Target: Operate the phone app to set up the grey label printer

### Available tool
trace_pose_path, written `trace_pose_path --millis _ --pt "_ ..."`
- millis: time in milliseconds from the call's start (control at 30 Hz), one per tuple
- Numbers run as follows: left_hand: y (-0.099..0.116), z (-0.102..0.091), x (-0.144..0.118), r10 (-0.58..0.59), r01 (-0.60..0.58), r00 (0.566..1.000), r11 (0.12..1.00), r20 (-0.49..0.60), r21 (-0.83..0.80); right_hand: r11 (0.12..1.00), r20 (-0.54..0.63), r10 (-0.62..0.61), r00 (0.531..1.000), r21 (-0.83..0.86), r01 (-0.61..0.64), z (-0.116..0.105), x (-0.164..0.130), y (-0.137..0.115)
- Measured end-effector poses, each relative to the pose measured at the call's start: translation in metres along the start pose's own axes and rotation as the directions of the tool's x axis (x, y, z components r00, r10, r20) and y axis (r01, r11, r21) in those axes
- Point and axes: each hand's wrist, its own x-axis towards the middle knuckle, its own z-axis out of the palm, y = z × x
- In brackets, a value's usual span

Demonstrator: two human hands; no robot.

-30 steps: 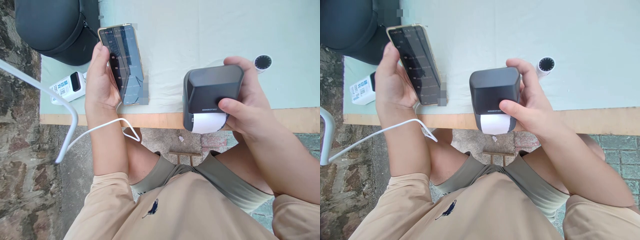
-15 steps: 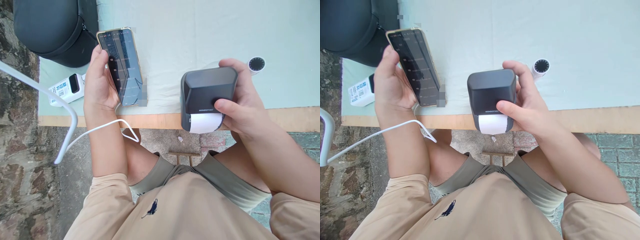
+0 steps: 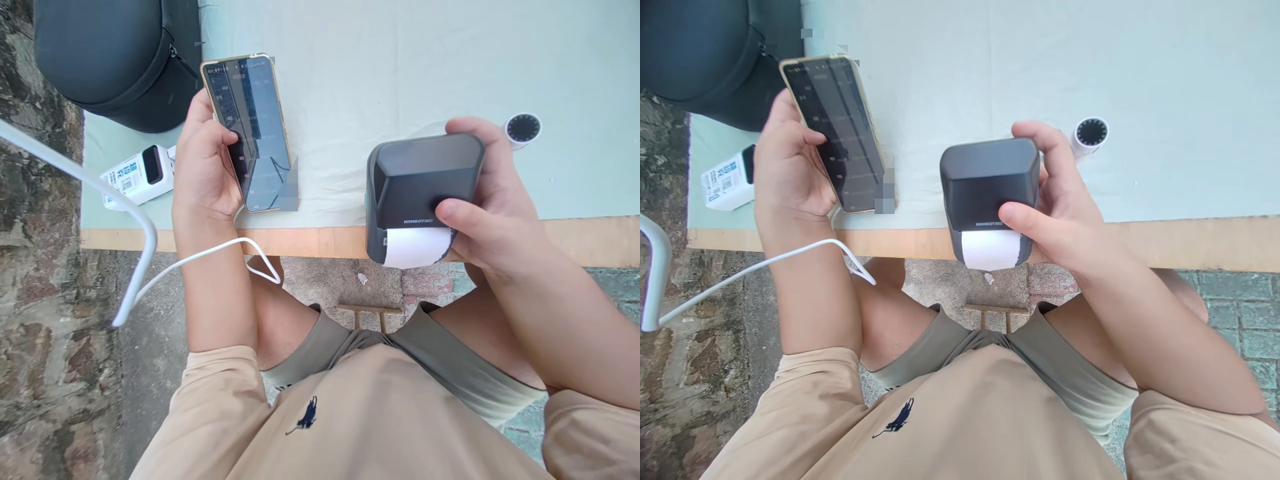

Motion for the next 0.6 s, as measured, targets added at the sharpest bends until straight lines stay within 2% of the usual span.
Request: trace_pose_path --millis 333,600 --pt "-0.0048 0.0025 0.0010 -0.009 0.009 1.000 1.000 -0.015 0.008 1.000 0.003 0.003 1.000 0.006 -0.003 -0.0015 -0.0020 0.0013" --pt "-0.0013 0.0032 -0.0030 -0.013 0.013 1.000 1.000 0.015 0.004 1.000 0.025 -0.013 1.000 0.007 0.013 -0.0019 -0.0009 0.0025"
